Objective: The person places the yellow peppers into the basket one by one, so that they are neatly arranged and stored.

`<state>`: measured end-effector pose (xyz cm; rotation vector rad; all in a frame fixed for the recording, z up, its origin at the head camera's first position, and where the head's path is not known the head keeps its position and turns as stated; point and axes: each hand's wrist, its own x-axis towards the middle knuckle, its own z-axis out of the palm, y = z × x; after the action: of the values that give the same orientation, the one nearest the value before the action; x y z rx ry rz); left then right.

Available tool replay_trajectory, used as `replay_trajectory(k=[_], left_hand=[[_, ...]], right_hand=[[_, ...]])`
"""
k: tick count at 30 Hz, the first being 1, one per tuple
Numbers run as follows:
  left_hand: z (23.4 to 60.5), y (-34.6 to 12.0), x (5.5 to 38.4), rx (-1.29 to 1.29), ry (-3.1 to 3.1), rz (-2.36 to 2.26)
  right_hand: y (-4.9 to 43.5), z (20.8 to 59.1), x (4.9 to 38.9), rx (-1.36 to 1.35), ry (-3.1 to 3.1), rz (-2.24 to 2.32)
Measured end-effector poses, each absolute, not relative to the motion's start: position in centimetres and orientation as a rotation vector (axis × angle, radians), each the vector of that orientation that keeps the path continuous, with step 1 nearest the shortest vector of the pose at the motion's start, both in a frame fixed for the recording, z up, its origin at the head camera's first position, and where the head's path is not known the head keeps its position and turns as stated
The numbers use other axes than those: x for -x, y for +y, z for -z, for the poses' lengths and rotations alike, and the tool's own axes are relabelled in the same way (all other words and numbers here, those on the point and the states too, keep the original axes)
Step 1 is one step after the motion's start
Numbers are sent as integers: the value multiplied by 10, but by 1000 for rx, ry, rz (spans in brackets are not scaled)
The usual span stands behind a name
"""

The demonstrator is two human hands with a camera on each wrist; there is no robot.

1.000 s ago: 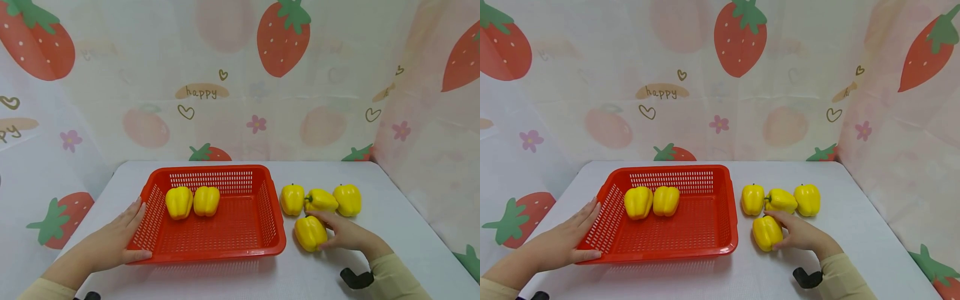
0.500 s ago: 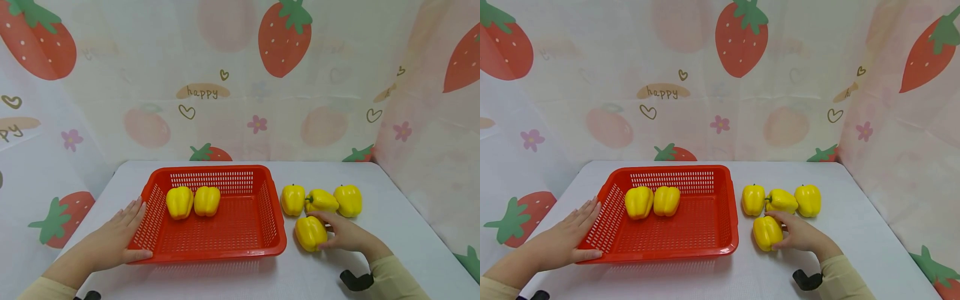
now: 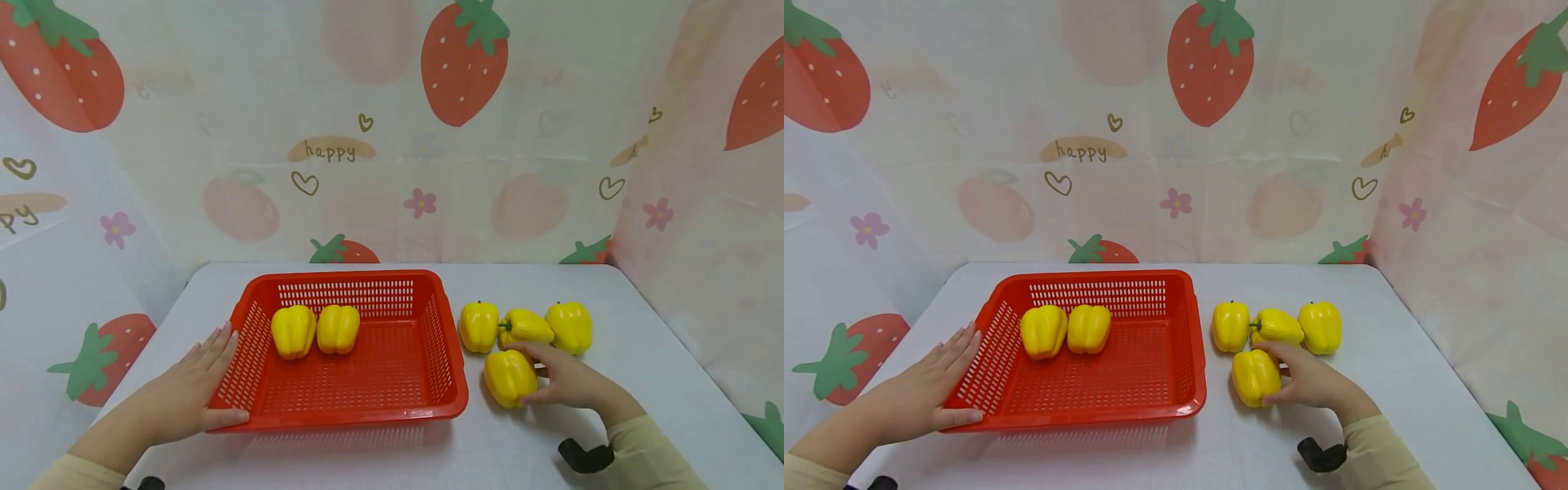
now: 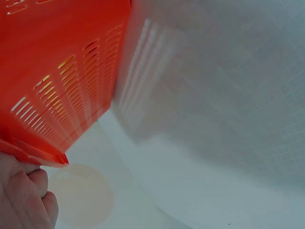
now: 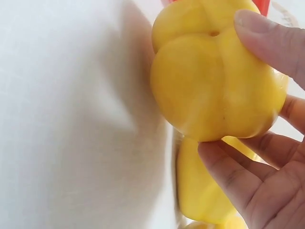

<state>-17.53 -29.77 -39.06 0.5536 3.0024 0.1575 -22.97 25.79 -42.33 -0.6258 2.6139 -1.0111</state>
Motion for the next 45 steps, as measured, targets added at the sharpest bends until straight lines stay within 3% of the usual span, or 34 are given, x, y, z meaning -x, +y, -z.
replay_trajectory(k=[31, 45], left_hand=[[389, -296, 176, -570, 3000, -158], [392, -298, 176, -561, 2997, -180]], right_hand=[[258, 372, 255, 960, 2700, 1072], [243, 348, 267, 977, 2719, 989]])
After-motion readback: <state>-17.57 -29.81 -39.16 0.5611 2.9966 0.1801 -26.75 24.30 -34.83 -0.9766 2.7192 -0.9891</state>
